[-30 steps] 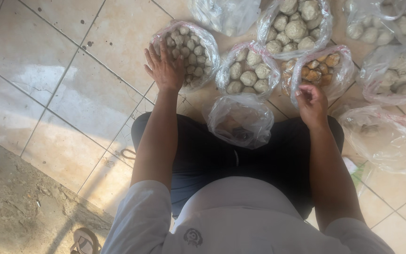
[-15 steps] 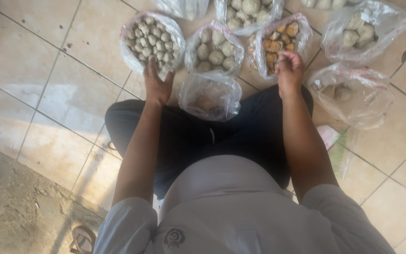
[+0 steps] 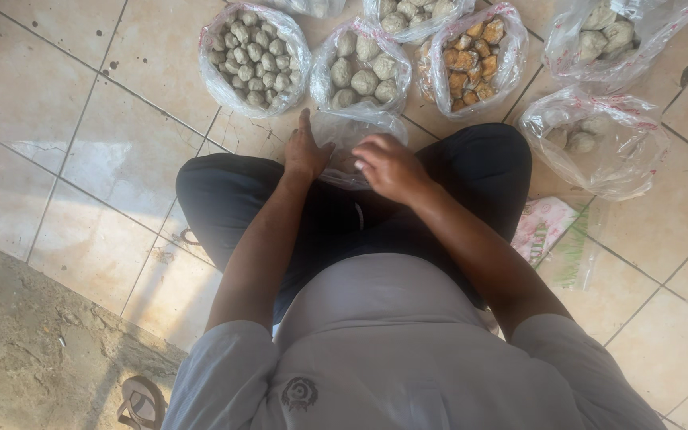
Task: The person sits on a tiled floor and sorts small, round food items from larger plastic bags into smaller clear plastic bags. They handle the items by hand, transferring them between bags and occasionally tying the smaller bags closed.
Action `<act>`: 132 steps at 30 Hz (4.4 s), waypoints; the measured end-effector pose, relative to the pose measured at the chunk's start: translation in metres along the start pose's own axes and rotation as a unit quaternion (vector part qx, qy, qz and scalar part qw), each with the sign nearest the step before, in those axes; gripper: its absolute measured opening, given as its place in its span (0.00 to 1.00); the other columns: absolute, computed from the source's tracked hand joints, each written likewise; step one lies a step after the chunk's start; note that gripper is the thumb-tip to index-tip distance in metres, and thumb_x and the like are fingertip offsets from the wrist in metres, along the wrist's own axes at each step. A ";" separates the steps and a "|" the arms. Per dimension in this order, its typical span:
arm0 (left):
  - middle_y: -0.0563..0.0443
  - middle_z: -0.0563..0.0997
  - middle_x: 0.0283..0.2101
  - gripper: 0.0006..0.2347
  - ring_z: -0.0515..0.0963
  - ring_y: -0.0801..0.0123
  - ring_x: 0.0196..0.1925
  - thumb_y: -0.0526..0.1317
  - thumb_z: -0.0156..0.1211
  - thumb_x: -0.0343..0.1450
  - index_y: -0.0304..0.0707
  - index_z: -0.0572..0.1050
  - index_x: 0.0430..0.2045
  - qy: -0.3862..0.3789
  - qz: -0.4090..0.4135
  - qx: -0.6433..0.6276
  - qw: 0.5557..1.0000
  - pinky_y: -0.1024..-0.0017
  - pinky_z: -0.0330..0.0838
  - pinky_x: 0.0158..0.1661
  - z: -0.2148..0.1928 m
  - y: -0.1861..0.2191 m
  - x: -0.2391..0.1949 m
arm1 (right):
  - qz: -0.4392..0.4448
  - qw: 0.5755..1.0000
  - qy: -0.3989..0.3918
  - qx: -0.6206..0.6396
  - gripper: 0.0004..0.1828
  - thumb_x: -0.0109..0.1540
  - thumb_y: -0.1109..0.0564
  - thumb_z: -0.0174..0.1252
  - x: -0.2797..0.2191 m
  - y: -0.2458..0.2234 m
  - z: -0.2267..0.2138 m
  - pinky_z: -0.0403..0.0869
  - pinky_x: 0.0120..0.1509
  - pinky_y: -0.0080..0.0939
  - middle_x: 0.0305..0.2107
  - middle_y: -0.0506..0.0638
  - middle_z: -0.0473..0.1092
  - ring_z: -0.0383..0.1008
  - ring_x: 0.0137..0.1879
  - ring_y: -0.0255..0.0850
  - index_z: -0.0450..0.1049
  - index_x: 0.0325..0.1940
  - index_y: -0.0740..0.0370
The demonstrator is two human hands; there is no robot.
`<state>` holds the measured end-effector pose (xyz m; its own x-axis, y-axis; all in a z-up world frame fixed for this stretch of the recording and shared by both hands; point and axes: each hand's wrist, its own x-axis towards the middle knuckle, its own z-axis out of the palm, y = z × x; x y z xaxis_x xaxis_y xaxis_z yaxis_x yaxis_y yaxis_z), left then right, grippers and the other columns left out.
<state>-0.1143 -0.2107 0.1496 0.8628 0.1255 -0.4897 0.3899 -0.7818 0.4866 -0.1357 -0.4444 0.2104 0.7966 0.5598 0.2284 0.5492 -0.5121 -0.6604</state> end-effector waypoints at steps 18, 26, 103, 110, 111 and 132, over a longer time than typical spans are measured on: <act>0.29 0.74 0.61 0.39 0.74 0.43 0.63 0.47 0.70 0.64 0.34 0.56 0.69 -0.077 0.055 -0.145 0.985 0.59 0.67 0.61 -0.028 -0.022 0.022 | 0.035 0.991 -0.106 0.074 0.12 0.65 0.58 0.63 0.035 0.001 0.026 0.78 0.52 0.42 0.46 0.56 0.75 0.78 0.48 0.44 0.76 0.51 0.63; 0.30 0.72 0.61 0.32 0.74 0.45 0.63 0.50 0.68 0.68 0.30 0.64 0.63 0.021 0.000 -0.261 0.965 0.57 0.68 0.60 -0.029 -0.018 0.048 | 0.183 0.971 0.090 0.125 0.09 0.69 0.64 0.62 0.104 0.046 0.018 0.76 0.51 0.38 0.43 0.55 0.74 0.76 0.46 0.40 0.73 0.53 0.67; 0.36 0.76 0.58 0.26 0.75 0.50 0.61 0.52 0.61 0.71 0.38 0.68 0.61 -0.291 0.159 -0.271 0.903 0.60 0.66 0.58 -0.015 0.011 0.022 | 0.237 0.893 -0.250 -0.288 0.61 0.41 0.24 0.72 0.032 0.025 -0.009 0.41 0.70 0.83 0.71 0.65 0.49 0.40 0.75 0.72 0.56 0.73 0.41; 0.31 0.80 0.53 0.23 0.81 0.46 0.55 0.48 0.61 0.72 0.30 0.71 0.57 0.056 0.036 -0.230 0.971 0.58 0.73 0.57 -0.004 0.021 0.060 | 0.491 0.789 -0.019 -0.368 0.57 0.54 0.46 0.70 0.024 0.135 -0.179 0.39 0.71 0.90 0.76 0.74 0.41 0.28 0.78 0.76 0.51 0.85 0.44; 0.30 0.79 0.54 0.23 0.80 0.45 0.56 0.47 0.62 0.72 0.28 0.70 0.57 0.089 0.059 -0.209 0.972 0.57 0.73 0.56 -0.002 0.022 0.065 | 0.492 0.785 0.007 -0.377 0.55 0.53 0.49 0.71 0.019 0.147 -0.194 0.45 0.69 0.87 0.73 0.76 0.47 0.34 0.77 0.78 0.54 0.82 0.47; 0.55 0.71 0.26 0.08 0.68 0.74 0.24 0.36 0.56 0.73 0.33 0.71 0.42 0.027 -0.108 -0.603 0.790 0.72 0.65 0.23 0.009 0.018 0.117 | 0.523 0.777 0.216 0.276 0.18 0.63 0.60 0.56 0.085 0.160 0.038 0.75 0.35 0.42 0.38 0.52 0.71 0.74 0.34 0.37 0.66 0.57 0.64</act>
<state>-0.0095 -0.2158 0.0945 0.7334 0.2272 -0.6407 0.5257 0.4080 0.7464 0.0100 -0.4540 0.0970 0.8098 -0.3064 -0.5003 -0.5532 -0.1148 -0.8251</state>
